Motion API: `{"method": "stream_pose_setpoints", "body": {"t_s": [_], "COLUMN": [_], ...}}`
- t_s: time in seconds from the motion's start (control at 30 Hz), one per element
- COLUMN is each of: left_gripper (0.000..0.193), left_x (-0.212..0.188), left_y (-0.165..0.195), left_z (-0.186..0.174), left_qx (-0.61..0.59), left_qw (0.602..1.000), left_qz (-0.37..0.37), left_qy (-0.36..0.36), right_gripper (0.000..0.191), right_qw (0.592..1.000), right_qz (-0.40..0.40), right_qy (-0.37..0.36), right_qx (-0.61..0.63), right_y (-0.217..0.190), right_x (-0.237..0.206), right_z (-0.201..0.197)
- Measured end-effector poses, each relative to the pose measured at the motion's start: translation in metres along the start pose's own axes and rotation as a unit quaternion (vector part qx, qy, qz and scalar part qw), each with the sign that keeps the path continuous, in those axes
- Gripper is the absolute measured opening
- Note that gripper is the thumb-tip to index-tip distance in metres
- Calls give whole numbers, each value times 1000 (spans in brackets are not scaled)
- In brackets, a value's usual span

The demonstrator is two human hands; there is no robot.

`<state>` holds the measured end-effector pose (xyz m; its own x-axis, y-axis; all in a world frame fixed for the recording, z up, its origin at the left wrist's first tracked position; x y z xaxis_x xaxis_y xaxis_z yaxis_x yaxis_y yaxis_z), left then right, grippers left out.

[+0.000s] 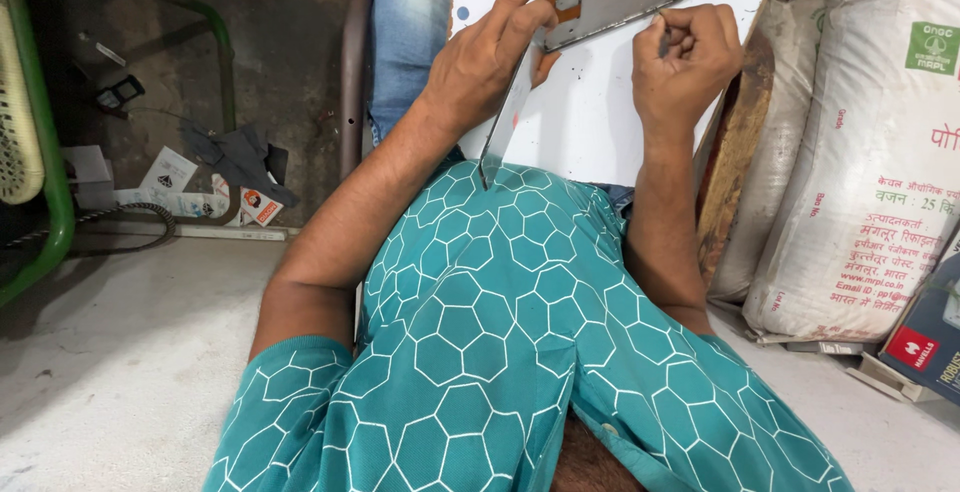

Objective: The person sits at a workbench holding a smartphone display assembly and presses and aligns the screen panel onto the phone frame, working around the flex cable and checking the fit by hand. They repeatedly press along the edges of the assembly while holding the frame steady on the bench.

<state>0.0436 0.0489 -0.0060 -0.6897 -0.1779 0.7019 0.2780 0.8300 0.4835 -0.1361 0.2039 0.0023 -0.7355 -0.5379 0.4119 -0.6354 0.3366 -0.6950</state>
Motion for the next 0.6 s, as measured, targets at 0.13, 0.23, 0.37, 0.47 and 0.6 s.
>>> {"method": "stream_pose_setpoints", "body": {"t_s": [0.13, 0.23, 0.37, 0.47, 0.6], "left_gripper": [50, 50, 51, 49, 49], "left_x": [-1, -1, -1, -2, -2], "left_y": [-1, -1, 1, 2, 2], "left_z": [1, 2, -1, 1, 4], "left_qx": [-4, -2, 10, 7, 12], "left_qw": [1000, 1000, 1000, 1000, 999], "left_qz": [-3, -7, 12, 16, 38], "left_qy": [-11, -20, 0, -4, 11], "right_gripper": [7, 3, 7, 6, 8], "right_qw": [997, 997, 1000, 997, 998], "right_qz": [-43, -23, -10, -31, -20], "right_qy": [-67, -76, -29, -70, -50], "right_qx": [-2, 22, 7, 24, 32], "right_y": [-14, -15, -10, -11, -11], "right_x": [-12, -12, -7, -10, -9], "right_z": [3, 5, 2, 4, 1]}}
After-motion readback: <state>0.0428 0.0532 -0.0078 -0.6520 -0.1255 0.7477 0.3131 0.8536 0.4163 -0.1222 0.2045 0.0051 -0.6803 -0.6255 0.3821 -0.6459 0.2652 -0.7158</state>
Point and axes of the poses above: each hand's wrist, its own x-axis towards the middle knuckle, its own z-axis out of the palm, y = z × x, the point moved 4 cm from there along x, towards the middle knuckle, and after that the axes turned 11 degrees about z, right-handed, at the moved point
